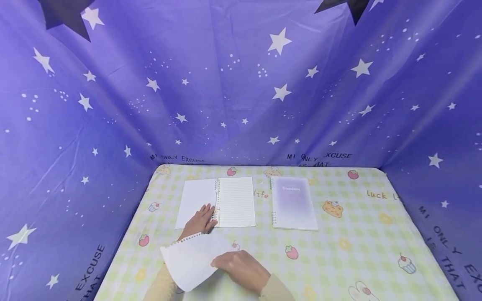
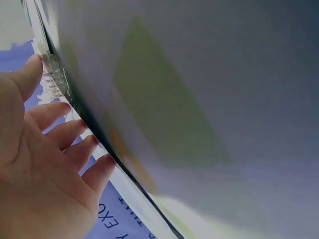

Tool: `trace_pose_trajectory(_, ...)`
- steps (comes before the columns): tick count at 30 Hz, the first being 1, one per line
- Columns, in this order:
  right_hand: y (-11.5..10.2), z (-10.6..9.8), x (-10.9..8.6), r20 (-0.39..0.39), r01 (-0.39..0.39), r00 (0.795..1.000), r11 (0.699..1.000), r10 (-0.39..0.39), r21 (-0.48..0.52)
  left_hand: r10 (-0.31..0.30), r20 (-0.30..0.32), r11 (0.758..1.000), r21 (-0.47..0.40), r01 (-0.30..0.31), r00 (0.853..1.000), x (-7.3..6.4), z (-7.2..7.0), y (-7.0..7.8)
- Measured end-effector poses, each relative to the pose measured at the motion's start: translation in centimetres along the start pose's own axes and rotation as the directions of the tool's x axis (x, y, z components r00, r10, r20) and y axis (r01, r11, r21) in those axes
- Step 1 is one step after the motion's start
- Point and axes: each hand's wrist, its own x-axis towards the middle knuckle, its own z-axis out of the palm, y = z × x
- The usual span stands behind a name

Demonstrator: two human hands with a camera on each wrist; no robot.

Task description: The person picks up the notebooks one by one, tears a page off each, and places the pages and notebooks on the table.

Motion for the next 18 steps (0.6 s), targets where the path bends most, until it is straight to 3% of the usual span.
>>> trace_pose_trajectory(4, -0.1, -0.2, 0.0, -0.032, -0.017, 0.999, 1.000, 0.017, -0.009, 0.007, 0.000, 0.999, -0.039, -0.007, 1.000, -0.1, 0.0, -0.1)
trace_pose_trajectory(9, 0.2, -0.6, 0.3, -0.111, -0.061, 0.992, 0.998, 0.064, 0.030, -0.021, -0.059, 0.981, -0.193, 0.009, 0.998, -0.9, -0.5, 0.0)
trace_pose_trajectory(12, 0.3, -0.9, 0.4, -0.144, -0.098, 0.984, 0.994, 0.104, 0.050, -0.060, -0.117, 0.953, -0.302, 0.022, 0.991, -1.4, -1.0, 0.3)
trace_pose_trajectory(14, 0.4, -1.2, 0.6, -0.155, -0.122, 0.979, 0.990, 0.131, 0.066, -0.075, -0.157, 0.922, -0.387, 0.008, 0.985, -1.7, -1.4, 0.5)
trace_pose_trajectory(18, 0.7, -1.7, 0.7, -0.182, -0.171, 0.966, 0.982, 0.183, 0.080, -0.032, -0.248, 0.855, -0.508, -0.102, 0.968, -2.5, -2.5, 0.8)
